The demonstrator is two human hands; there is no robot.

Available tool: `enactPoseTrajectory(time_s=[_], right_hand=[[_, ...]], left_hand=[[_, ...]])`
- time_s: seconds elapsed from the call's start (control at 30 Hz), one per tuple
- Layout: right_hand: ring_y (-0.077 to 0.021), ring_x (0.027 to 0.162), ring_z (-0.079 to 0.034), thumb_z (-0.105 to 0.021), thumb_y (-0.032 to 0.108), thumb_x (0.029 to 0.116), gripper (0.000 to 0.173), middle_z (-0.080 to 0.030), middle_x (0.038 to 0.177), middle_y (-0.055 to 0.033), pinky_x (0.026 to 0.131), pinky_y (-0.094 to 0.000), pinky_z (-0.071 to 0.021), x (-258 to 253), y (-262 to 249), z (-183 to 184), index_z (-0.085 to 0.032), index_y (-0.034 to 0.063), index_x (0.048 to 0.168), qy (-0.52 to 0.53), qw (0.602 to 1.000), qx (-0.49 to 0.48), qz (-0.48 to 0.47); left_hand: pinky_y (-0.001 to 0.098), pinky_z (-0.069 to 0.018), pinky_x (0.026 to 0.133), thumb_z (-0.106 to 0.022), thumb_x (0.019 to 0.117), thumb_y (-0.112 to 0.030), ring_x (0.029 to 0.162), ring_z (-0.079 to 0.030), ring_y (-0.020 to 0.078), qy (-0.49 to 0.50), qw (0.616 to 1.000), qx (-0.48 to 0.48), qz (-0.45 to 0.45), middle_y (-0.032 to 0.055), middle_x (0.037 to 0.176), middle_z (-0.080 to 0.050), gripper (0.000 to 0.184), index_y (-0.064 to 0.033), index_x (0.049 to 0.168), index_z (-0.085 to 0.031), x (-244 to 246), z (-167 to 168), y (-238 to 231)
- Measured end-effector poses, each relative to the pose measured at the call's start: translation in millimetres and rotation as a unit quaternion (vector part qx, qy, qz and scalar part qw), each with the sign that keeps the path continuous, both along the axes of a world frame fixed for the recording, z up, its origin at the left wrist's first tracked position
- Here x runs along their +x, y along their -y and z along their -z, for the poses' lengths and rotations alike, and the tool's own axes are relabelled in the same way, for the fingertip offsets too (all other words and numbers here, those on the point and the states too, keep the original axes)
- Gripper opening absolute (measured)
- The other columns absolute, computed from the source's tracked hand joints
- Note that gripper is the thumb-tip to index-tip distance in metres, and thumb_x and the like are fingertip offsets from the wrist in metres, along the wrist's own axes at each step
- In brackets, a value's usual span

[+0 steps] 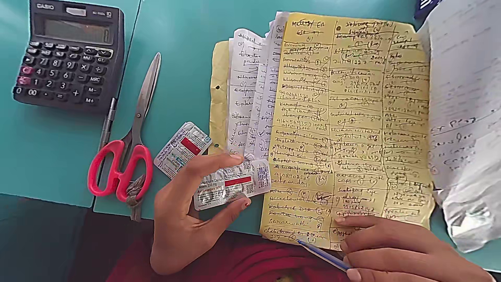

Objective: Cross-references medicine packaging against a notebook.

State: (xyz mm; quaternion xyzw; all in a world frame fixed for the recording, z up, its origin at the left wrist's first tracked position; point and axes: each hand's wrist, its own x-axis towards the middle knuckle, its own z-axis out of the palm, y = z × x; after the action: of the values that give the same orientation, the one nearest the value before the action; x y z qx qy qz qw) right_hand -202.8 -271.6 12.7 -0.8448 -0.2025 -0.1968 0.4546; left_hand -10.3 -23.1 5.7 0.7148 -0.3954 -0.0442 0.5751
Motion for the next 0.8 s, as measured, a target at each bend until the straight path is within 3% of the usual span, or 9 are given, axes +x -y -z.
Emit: enactPoseTrajectory(time_s=[0.2, 0.3, 0.47, 0.6, 0.67, 0.8], right_hand=[[-0.0119, 0.088, -0.067, -0.061, 0.02, 0.1001, 0.014, -0.063, 0.082, -0.0013, 0.098, -0.0296, -0.054, 0.2, -4.1, -1.8, -0.064, 0.0094, 0.093, 0.013, 0.999, 0.016, 0.025], [-0.0123, 0.091, -0.067, -0.063, 0.019, 0.1003, 0.011, -0.067, 0.089, -0.0018, 0.099, -0.0293, -0.053, 1.1, -0.6, -7.3, -0.068, 0.0086, 0.099, 0.014, 1.0, 0.019, 0.012], [-0.0115, 0.096, -0.066, -0.063, 0.019, 0.102, 0.011, -0.066, 0.095, -0.0019, 0.098, -0.0276, -0.0525, -3.2, 17.0, -42.8, -0.068, 0.012, 0.109, -0.005, 0.992, -0.097, 0.085], [-0.0051, 0.101, -0.065, -0.057, 0.029, 0.1049, 0.021, -0.068, 0.106, 0.0014, 0.09, -0.0192, -0.0533, 8.9, 35.1, -61.4, -0.067, 0.0149, 0.118, 0.004, 0.958, -0.185, 0.218], [-0.0049, 0.098, -0.065, -0.056, 0.028, 0.1051, 0.025, -0.07, 0.105, -0.0025, 0.083, -0.0159, -0.0512, 22.4, 43.5, -65.2, -0.068, 0.014, 0.121, -0.006, 0.94, -0.218, 0.262], [-0.017, 0.084, -0.066, -0.052, 0.016, 0.1036, 0.026, -0.073, 0.1, -0.0151, 0.067, -0.0247, -0.048, 53.2, 54.9, -61.5, -0.071, 0.0067, 0.118, 0.01, 0.889, -0.33, 0.318]], left_hand=[[0.0231, -0.0557, 0.099, -0.077, 0.0901, -0.03, 0.117, -0.065, 0.0066, 0.0, 1.0, 0.002, -0.002, -0.0086, 0.126, -0.069, 0.042, -0.0225, 0.128, -0.063, 0.2, 3.2, -0.7], [0.022, -0.054, 0.102, -0.077, 0.0909, -0.031, 0.12, -0.063, 0.0061, -0.004, 1.0, -0.006, 0.019, -0.0083, 0.127, -0.069, 0.041, -0.0206, 0.128, -0.063, 2.1, 4.0, 0.2], [0.0229, -0.0515, 0.105, -0.076, 0.0924, -0.029, 0.124, -0.061, 0.0061, -0.005, 0.998, -0.012, 0.064, -0.0069, 0.128, -0.067, 0.04, -0.0195, 0.128, -0.061, 6.0, 5.6, -0.9], [0.0209, -0.05, 0.106, -0.075, 0.0935, -0.026, 0.125, -0.059, 0.0038, 0.0, 0.997, -0.001, 0.083, -0.0041, 0.129, -0.066, 0.038, -0.0147, 0.126, -0.059, 6.9, 3.7, -1.2], [0.0205, -0.0492, 0.106, -0.075, 0.0937, -0.025, 0.126, -0.058, 0.0035, -0.001, 0.996, 0.004, 0.089, -0.0024, 0.129, -0.066, 0.037, -0.0131, 0.126, -0.058, 7.1, 2.4, -1.3], [0.0192, -0.0476, 0.107, -0.074, 0.0943, -0.024, 0.126, -0.058, 0.0031, -0.001, 0.995, 0.016, 0.094, 0.0016, 0.127, -0.066, 0.037, -0.0106, 0.124, -0.057, 7.2, 0.7, -1.7]])
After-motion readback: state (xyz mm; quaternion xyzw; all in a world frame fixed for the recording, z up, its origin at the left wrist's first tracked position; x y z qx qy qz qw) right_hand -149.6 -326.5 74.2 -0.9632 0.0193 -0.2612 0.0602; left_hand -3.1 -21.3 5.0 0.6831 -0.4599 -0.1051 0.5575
